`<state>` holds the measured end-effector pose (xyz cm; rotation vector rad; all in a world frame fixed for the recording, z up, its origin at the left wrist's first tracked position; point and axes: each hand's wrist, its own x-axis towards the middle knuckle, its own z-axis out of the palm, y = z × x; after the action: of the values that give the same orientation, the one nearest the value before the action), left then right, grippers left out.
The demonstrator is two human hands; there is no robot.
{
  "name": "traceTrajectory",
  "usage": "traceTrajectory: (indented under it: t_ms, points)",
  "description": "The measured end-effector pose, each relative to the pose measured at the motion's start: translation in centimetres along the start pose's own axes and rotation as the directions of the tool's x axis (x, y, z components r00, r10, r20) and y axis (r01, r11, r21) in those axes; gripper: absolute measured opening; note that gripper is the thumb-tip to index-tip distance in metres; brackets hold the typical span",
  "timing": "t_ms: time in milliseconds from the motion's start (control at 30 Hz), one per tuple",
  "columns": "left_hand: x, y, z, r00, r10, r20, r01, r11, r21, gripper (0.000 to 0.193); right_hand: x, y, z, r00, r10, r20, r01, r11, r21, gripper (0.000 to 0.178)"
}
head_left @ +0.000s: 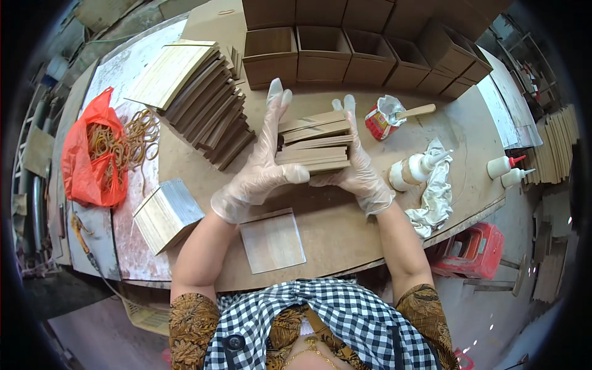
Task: The person picks up small rectangular wooden blocks from a stack and applies white glue to one face using a brush. They then place the glued blocks into a yellow plastic basket. The process is repeated for multiple blocks.
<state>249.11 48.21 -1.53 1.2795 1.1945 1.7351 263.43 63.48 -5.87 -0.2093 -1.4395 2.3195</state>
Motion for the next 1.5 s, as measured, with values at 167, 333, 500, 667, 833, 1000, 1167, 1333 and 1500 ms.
traceTrajectory:
  t_ms: [167, 333, 500, 667, 833, 1000, 1167, 1333, 1500]
  points:
    - [1.5, -1.3, 1.8, 0.967, -0.091, -0.237, 0.091, 0.996, -0.012, 0.069, -0.3, -0.3, 2.6, 0.993, -0.110, -0.034, 0.104, 0.984, -0.142, 0.154]
    - [2.5, -0.5, 1.5, 0.937, -0.093, -0.336, 0.061, 0.993, -0.104, 0.073, -0.2, 1.5, -0.4, 0.932, -0.349, 0.101, 0.345, 0.763, -0.546, 0.154]
    - [1.3, -1.6, 1.2, 0.970, -0.139, -0.200, 0.129, 0.990, -0.063, 0.072, 0.1, 1.2, 0.8, 0.962, -0.274, 0.021, 0.259, 0.878, -0.403, 0.150]
    - [1.0, -1.9, 1.5, 0.953, -0.206, -0.220, 0.163, 0.967, -0.197, 0.072, 0.4, 2.6, -0.3, 0.953, -0.303, -0.005, 0.259, 0.824, -0.504, 0.132]
    - [1.1, -1.6, 1.5, 0.970, -0.097, -0.224, 0.074, 0.991, -0.109, 0.072, -0.7, 0.9, 2.4, 0.957, -0.220, -0.187, 0.157, 0.941, -0.301, 0.128]
    - [0.4, -2.8, 1.0, 0.964, -0.191, -0.185, 0.149, 0.964, -0.221, 0.089, -0.5, 1.5, 0.9, 0.932, -0.361, 0.029, 0.281, 0.669, -0.688, 0.125]
    - [-0.3, -3.2, -0.2, 0.988, -0.049, -0.145, 0.043, 0.998, -0.046, 0.111, -0.6, 1.3, 0.4, 0.957, -0.288, 0.023, 0.237, 0.738, -0.632, 0.123]
    - [-0.5, -2.9, -0.5, 0.998, -0.020, -0.055, 0.034, 0.959, 0.282, 0.128, -0.4, 1.8, -0.2, 0.987, -0.162, -0.022, 0.135, 0.882, -0.451, 0.117]
    - [2.6, -0.3, 0.7, 0.951, -0.201, -0.236, 0.224, 0.972, 0.075, 0.125, 0.9, -1.5, 0.3, 0.978, 0.007, -0.210, -0.079, 0.937, -0.339, 0.087]
